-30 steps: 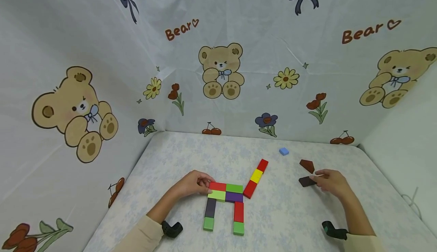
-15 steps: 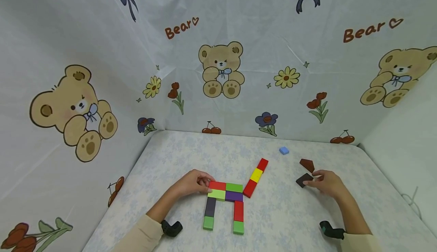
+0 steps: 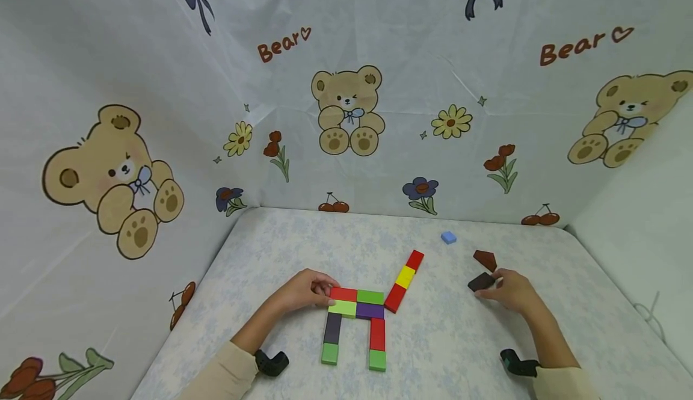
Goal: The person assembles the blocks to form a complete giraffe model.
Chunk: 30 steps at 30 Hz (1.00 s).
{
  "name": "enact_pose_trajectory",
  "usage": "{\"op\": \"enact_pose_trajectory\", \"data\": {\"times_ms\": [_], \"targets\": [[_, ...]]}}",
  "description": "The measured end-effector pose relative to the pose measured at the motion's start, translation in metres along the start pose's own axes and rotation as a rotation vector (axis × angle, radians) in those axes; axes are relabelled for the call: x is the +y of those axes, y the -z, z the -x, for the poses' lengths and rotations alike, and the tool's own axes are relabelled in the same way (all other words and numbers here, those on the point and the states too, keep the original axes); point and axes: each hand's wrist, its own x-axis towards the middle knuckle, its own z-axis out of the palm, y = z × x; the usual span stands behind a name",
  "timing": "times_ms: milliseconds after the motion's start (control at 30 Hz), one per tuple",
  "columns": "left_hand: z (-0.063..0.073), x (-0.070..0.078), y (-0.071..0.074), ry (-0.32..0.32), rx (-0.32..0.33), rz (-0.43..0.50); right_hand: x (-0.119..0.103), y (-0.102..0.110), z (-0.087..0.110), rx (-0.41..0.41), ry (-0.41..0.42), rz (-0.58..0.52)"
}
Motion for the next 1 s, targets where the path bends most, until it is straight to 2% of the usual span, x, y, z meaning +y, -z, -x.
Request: {"op": "enact_pose_trajectory", "data": {"times_ms": [300,600,833,1000], "targets": [[-0.001,-0.005,-0.001,0.003,-0.012,-0.004,0.001,-0.005,0.001,0.012,0.026,-0.035],[0.001,-0.004,0.002,-0.007,-0.022,0.007,-0.019,-0.007,0.004,-0.01,0.08,-0.127],[0.001,-0.006,0.003,-0.008,-0.018,0.008,-0.033,-0.01,0.0,0.026,0.098,-0.135],[-0.002,-0.008,0.002,-0.019,-0.019,0.003,-0.042,-0.012,-0.001,0.071,0.15,-0.126]]}}
